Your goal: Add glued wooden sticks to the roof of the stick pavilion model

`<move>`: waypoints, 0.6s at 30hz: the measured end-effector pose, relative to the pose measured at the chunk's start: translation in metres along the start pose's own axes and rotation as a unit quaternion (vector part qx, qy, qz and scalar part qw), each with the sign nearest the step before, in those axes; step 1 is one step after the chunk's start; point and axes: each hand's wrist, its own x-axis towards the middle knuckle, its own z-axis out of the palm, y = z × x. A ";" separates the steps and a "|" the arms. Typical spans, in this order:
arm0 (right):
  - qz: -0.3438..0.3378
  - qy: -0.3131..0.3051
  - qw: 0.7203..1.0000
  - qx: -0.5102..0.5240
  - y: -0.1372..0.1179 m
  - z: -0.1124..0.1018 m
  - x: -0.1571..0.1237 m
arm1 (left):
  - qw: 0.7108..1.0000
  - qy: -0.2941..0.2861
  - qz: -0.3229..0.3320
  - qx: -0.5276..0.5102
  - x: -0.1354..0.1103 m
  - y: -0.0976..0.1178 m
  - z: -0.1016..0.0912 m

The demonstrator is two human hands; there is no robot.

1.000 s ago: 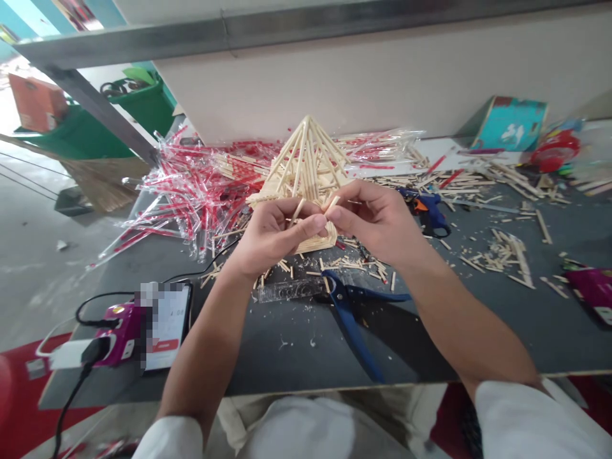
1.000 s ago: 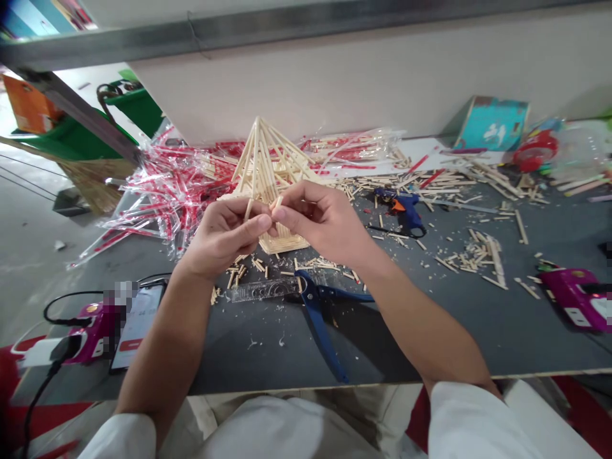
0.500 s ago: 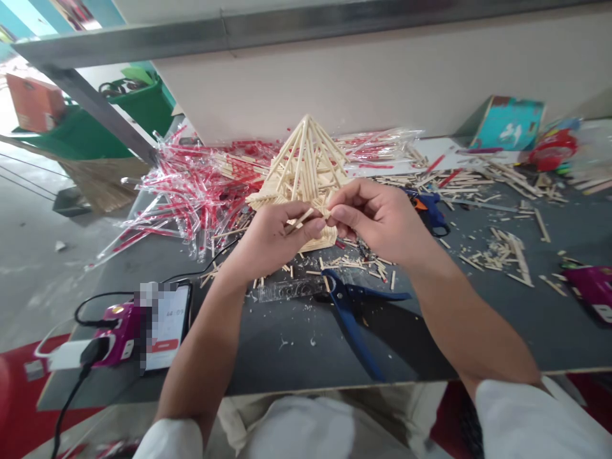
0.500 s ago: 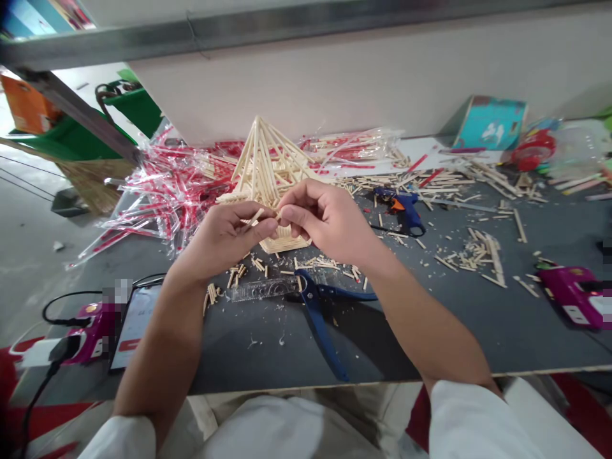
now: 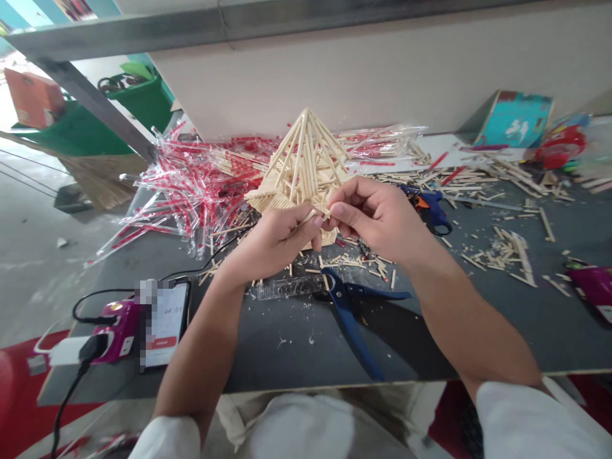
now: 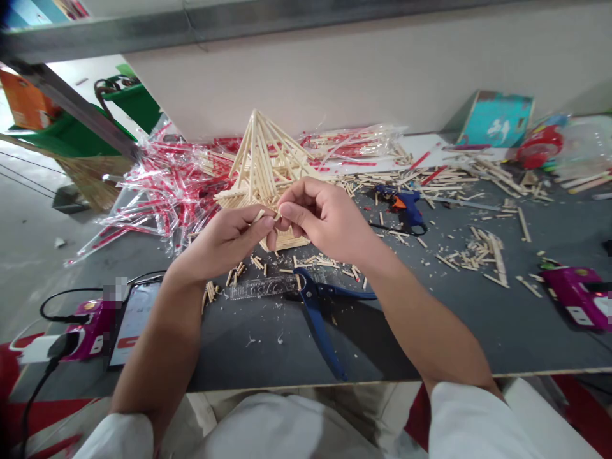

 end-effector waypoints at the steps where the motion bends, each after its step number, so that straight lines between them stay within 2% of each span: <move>1: -0.002 -0.002 1.000 0.003 0.000 0.000 0.000 | 1.000 -0.002 0.001 0.001 0.000 0.000 0.001; 10: -0.015 0.016 0.999 0.029 0.003 0.004 0.000 | 0.999 0.020 -0.009 -0.028 0.002 0.000 0.007; 18: -0.057 0.047 0.995 0.060 0.017 0.019 -0.001 | 0.996 0.056 -0.012 -0.075 0.002 -0.006 0.006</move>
